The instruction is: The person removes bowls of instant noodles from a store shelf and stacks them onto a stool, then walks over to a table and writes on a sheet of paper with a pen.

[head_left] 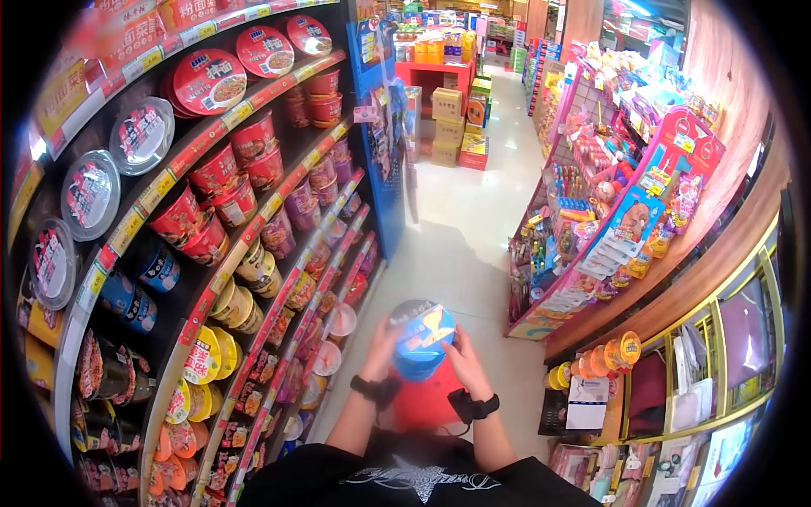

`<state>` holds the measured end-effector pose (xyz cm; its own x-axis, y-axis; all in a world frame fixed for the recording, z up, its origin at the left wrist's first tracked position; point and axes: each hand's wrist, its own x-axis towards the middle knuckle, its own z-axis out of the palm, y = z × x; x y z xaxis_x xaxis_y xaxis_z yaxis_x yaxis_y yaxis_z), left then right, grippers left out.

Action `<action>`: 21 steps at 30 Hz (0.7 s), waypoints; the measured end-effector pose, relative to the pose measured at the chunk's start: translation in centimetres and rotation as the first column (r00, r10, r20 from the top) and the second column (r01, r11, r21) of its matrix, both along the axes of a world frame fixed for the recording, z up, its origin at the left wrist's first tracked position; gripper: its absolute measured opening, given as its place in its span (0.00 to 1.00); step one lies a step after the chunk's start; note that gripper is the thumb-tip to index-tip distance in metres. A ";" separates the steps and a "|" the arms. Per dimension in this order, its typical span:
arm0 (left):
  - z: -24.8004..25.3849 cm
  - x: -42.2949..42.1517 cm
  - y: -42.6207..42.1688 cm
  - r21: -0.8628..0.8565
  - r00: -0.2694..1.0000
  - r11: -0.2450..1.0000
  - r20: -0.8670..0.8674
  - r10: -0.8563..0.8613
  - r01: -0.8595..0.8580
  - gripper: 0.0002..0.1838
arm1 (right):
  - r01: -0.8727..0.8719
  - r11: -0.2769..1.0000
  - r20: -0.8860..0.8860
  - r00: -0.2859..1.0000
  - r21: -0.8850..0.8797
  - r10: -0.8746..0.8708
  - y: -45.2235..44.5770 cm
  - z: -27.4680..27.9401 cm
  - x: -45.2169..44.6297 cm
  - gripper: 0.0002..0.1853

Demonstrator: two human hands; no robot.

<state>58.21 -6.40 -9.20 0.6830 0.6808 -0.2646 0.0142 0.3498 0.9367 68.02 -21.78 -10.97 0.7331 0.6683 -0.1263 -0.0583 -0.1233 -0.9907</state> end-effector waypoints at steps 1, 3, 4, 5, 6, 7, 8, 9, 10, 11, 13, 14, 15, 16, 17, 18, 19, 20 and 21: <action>0.1 -0.1 0.0 -0.023 1.000 1.000 -0.008 0.000 0.000 0.30 | -0.007 1.000 0.001 1.000 -0.019 0.007 0.0 -0.6 0.2 0.31; 0.2 -0.4 0.1 -0.069 1.000 0.998 -0.022 -0.002 0.000 0.27 | -0.037 0.999 0.003 0.999 -0.024 0.037 -0.1 -1.9 0.8 0.30; -0.7 -0.4 0.5 -0.032 0.998 0.999 -0.043 -0.045 0.044 0.26 | -0.061 0.998 0.004 0.998 -0.011 0.061 -0.1 -2.6 1.1 0.30; -2.5 -0.4 1.2 0.003 0.994 0.996 -0.065 -0.088 0.089 0.26 | -0.084 0.996 0.005 0.996 0.002 0.084 0.0 -3.2 1.3 0.29; -2.0 -0.4 1.3 0.037 0.988 0.990 -0.088 -0.130 0.133 0.25 | -0.068 0.998 0.021 0.997 -0.001 0.068 0.1 -3.9 1.5 0.29; -1.5 -0.6 1.4 0.013 0.986 0.990 -0.092 -0.136 0.137 0.25 | -0.052 0.999 0.037 0.998 -0.005 0.052 0.4 -4.5 1.5 0.29; -0.8 -0.8 1.3 -0.012 0.985 0.990 -0.096 -0.141 0.140 0.24 | -0.038 0.999 0.054 0.998 -0.009 0.038 0.6 -5.1 1.5 0.29; 0.6 -0.9 1.2 -0.036 0.984 0.989 -0.098 -0.146 0.143 0.24 | -0.036 0.999 0.074 0.997 0.004 0.036 0.8 -4.9 1.4 0.29; 1.4 -1.1 1.3 -0.030 0.986 0.988 -0.073 -0.150 0.148 0.24 | -0.035 0.999 0.095 0.995 0.019 0.033 1.1 -4.4 1.4 0.28; 2.1 -1.3 1.6 -0.022 0.987 0.988 -0.047 -0.154 0.153 0.23 | -0.035 0.999 0.116 0.993 0.034 0.031 1.5 -3.8 1.3 0.28; 2.5 -1.7 2.7 0.039 0.988 0.987 0.020 -0.154 0.153 0.23 | -0.099 0.991 0.009 0.995 0.087 0.099 2.3 -0.5 0.8 0.29; 2.6 -1.9 3.4 0.093 0.986 0.985 0.062 -0.152 0.146 0.23 | -0.130 0.985 -0.043 0.990 0.117 0.136 2.7 1.3 0.4 0.30; 2.5 -2.1 4.1 0.147 0.983 0.980 0.103 -0.152 0.136 0.22 | -0.116 0.984 -0.032 0.992 0.135 0.121 3.2 2.6 0.0 0.31; 2.8 -2.4 4.6 0.148 0.987 0.985 0.127 -0.103 0.084 0.23 | -0.104 0.983 -0.019 0.994 0.152 0.108 3.9 3.6 -0.6 0.33; 3.4 -2.9 5.1 0.147 0.981 0.985 0.158 -0.112 0.089 0.24 | -0.093 0.981 -0.008 0.995 0.170 0.096 4.6 4.8 -1.2 0.35; 5.2 -3.6 5.4 0.145 0.975 0.985 0.189 -0.119 0.092 0.25 | -0.120 0.970 -0.015 0.992 0.211 0.126 5.3 6.3 -1.9 0.36; 6.3 -4.3 6.0 0.144 0.968 0.985 0.220 -0.124 0.093 0.26 | -0.149 0.956 -0.021 0.987 0.251 0.159 6.1 7.8 -2.5 0.38; 6.2 -4.9 6.8 0.165 0.961 0.984 0.254 -0.111 0.070 0.29 | -0.179 0.940 -0.027 0.980 0.291 0.195 7.0 8.9 -3.1 0.40; 6.4 -5.6 7.6 0.173 0.961 0.984 0.262 -0.087 0.042 0.29 | -0.200 0.936 -0.022 0.976 0.290 0.216 8.0 9.5 -3.4 0.40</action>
